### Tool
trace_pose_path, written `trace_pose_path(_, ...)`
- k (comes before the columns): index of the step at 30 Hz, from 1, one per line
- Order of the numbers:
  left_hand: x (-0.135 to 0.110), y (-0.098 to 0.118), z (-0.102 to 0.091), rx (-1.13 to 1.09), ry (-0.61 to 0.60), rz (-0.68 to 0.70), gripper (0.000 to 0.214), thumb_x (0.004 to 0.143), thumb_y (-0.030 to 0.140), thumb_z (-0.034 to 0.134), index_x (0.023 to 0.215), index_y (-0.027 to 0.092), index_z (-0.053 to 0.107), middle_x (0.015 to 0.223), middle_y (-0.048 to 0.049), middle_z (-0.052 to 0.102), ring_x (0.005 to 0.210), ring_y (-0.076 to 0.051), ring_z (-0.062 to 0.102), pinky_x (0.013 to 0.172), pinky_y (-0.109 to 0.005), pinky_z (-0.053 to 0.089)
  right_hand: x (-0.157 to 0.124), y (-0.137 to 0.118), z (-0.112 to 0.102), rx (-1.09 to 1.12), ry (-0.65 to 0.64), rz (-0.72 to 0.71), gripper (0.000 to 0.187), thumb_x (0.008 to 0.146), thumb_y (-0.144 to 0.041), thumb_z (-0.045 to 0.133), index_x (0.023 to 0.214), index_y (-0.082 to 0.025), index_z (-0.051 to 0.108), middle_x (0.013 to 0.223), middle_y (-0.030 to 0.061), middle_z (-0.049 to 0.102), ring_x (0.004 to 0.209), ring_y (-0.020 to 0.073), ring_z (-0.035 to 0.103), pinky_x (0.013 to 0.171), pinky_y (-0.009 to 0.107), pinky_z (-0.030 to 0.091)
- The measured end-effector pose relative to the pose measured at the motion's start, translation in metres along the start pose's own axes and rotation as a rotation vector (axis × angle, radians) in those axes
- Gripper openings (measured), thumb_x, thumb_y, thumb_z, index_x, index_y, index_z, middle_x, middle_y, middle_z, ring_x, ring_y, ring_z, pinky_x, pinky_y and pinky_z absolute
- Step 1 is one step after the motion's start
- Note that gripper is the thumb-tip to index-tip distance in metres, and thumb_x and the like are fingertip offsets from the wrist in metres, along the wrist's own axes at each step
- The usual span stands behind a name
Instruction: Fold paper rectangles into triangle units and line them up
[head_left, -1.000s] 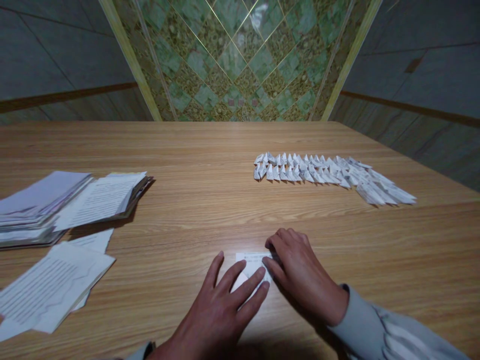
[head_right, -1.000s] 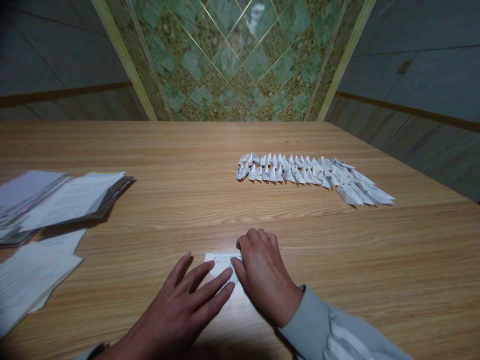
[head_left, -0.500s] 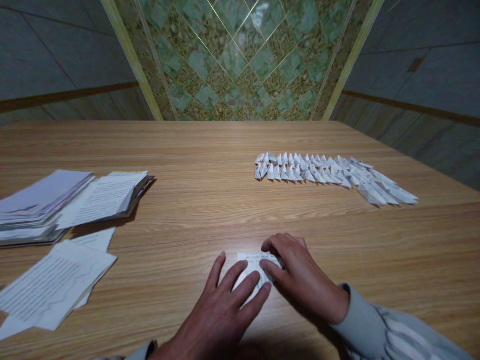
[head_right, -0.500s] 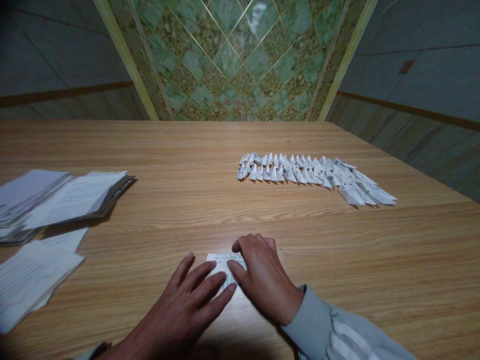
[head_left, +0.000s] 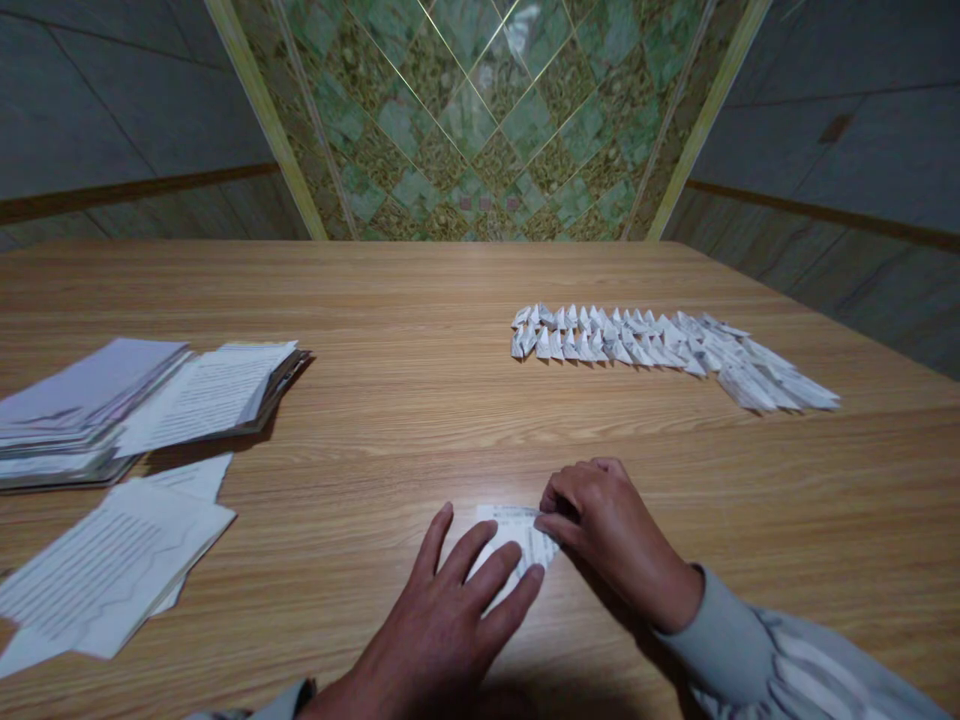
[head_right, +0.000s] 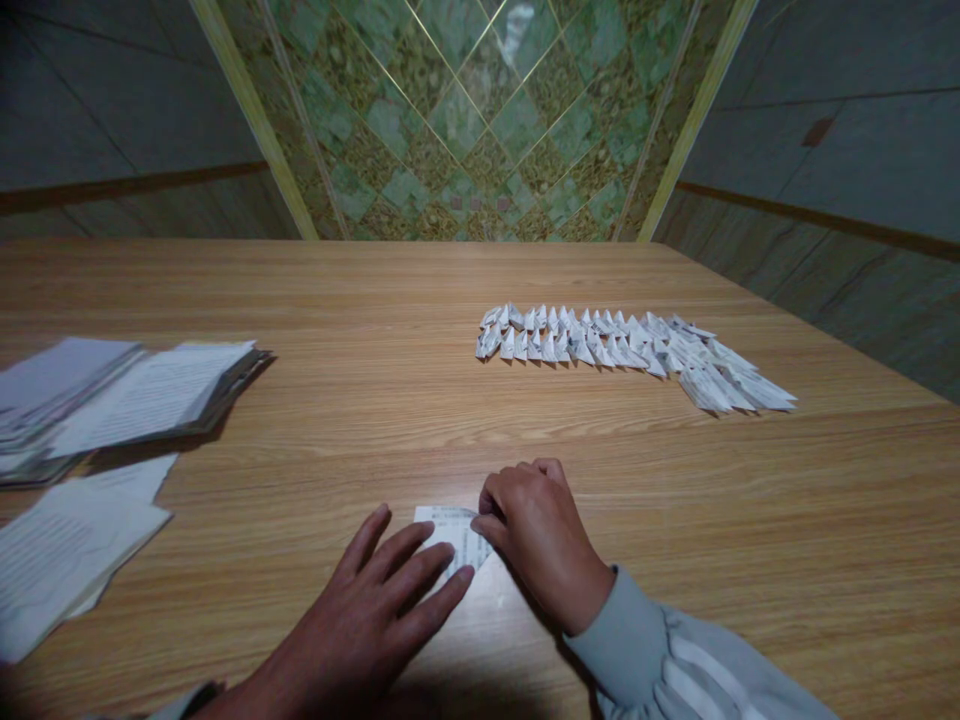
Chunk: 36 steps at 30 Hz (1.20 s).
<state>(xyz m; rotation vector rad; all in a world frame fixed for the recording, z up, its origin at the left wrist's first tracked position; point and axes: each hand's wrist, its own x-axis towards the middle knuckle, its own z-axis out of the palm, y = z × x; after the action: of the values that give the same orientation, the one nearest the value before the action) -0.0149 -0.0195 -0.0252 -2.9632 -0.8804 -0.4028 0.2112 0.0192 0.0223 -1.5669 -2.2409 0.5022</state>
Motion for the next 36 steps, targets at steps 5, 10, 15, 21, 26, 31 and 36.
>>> trace_pose_path(5,0.0003,-0.0003,-0.0008,0.012,0.022,0.005,0.074,0.085,0.069,0.052,0.144,0.025,0.044,0.129,-0.0094,0.063,0.122,-0.035,0.048,0.111,-0.065,-0.003,0.0003,-0.0004,-0.0022,-0.118,0.027,-0.131,0.015,0.077,-0.018,0.081,0.07,-0.019,0.068,0.071,-0.002,0.068,0.074,0.0161,0.057,0.079,0.033,0.03)
trace_pose_path(10,0.0008,0.0,-0.0012,0.043,0.025,0.006,0.077,0.082,0.071,0.054,0.143,0.024,0.045,0.126,-0.0106,0.063,0.119,-0.034,0.049,0.11,-0.066,0.004,0.0013,-0.0032,-0.0057,-0.212,0.047,-0.228,0.02,0.083,-0.021,0.076,0.066,-0.018,0.066,0.071,-0.0001,0.065,0.074,0.0166,0.052,0.073,0.032,0.029)
trace_pose_path(15,0.0029,0.0007,-0.0049,0.033,0.038,-0.009,0.075,0.083,0.072,0.053,0.14,0.024,0.048,0.124,-0.0084,0.065,0.114,-0.031,0.051,0.112,-0.061,-0.006,-0.0006,-0.0066,-0.0089,-0.251,0.026,-0.245,0.019,0.088,-0.023,0.071,0.07,-0.02,0.066,0.072,0.0009,0.063,0.078,0.0189,0.05,0.071,0.033,0.028)
trace_pose_path(21,0.0053,0.0001,-0.0075,0.03,0.04,-0.004,0.074,0.083,0.071,0.054,0.139,0.024,0.049,0.125,-0.0078,0.065,0.113,-0.031,0.051,0.113,-0.058,-0.009,-0.0023,-0.0037,-0.0067,-0.128,-0.011,-0.094,0.011,0.081,-0.021,0.077,0.082,-0.02,0.066,0.082,0.0009,0.067,0.084,0.0206,0.054,0.075,0.032,0.033)
trace_pose_path(26,0.0023,0.0,-0.0025,0.023,0.053,-0.007,0.074,0.084,0.071,0.052,0.141,0.025,0.046,0.125,-0.0089,0.064,0.114,-0.031,0.051,0.112,-0.061,-0.004,-0.0019,-0.0003,-0.0048,-0.148,0.025,-0.048,0.016,0.078,-0.019,0.08,0.074,-0.02,0.064,0.075,-0.0001,0.067,0.08,0.0205,0.056,0.073,0.032,0.032)
trace_pose_path(31,0.0005,0.0003,-0.001,0.028,0.014,-0.013,0.079,0.081,0.071,0.056,0.144,0.025,0.043,0.127,-0.0103,0.062,0.116,-0.032,0.049,0.11,-0.065,0.006,0.0,-0.0009,-0.0057,-0.229,0.051,-0.126,0.016,0.076,-0.017,0.081,0.072,-0.019,0.066,0.073,-0.0001,0.068,0.078,0.0197,0.056,0.076,0.034,0.032)
trace_pose_path(36,0.0013,0.0004,-0.0006,0.032,0.033,-0.013,0.076,0.081,0.071,0.056,0.142,0.026,0.046,0.125,-0.0092,0.063,0.114,-0.031,0.05,0.11,-0.064,0.009,0.0007,-0.0047,-0.0068,-0.258,0.038,-0.175,0.012,0.085,-0.022,0.074,0.075,-0.02,0.067,0.076,0.0006,0.067,0.08,0.0196,0.054,0.076,0.034,0.031)
